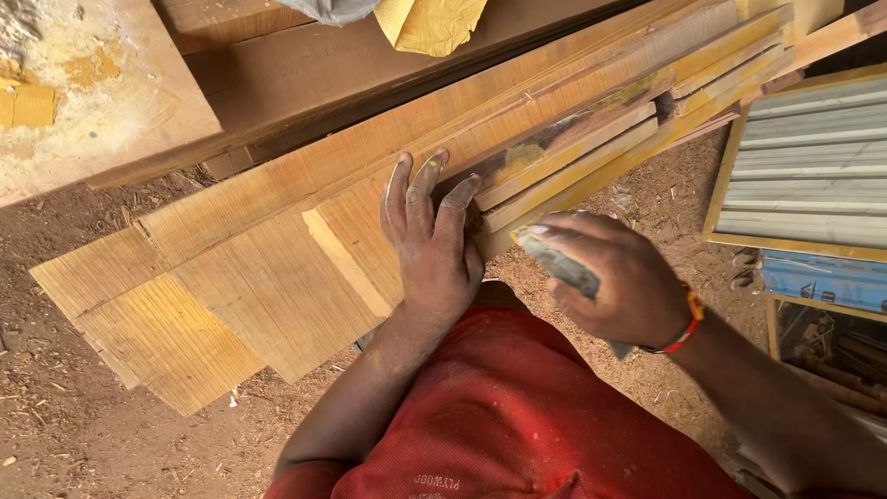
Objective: The person sands the surface of wooden planks using a sanding block. They hold the planks with one hand and rub the sanding block back and forth along the length of the wood, occasionally flipping the planks to sand different sides.
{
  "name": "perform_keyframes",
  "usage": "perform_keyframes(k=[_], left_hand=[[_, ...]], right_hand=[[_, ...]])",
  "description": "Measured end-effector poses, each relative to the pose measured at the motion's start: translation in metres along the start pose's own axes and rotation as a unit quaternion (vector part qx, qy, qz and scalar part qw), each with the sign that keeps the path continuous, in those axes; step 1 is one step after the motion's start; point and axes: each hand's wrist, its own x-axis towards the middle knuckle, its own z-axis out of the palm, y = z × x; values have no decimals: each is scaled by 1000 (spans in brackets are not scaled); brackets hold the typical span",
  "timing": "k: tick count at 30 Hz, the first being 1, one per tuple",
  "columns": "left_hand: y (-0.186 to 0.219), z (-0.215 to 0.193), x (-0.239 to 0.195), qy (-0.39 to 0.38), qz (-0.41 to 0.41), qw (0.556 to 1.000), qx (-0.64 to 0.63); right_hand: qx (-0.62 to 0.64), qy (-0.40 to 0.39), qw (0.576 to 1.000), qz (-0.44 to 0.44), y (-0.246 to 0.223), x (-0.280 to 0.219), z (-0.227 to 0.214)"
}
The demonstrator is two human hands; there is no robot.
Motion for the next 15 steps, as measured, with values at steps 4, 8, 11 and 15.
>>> perform_keyframes(k=[4,8,11,15], left_hand=[[1,0,1,-6,8,1000,8],[1,0,-1,-1,-6,1000,11],[1,0,0,-3,-4,1000,24],[3,-1,1,-3,-7,1000,18]], right_hand=[[-52,86,990,-98,-2,7,15],[-47,103,988,-105,0,13,18],[-48,111,987,-104,0,16,24],[-44,111,989,-89,-6,15,28]])
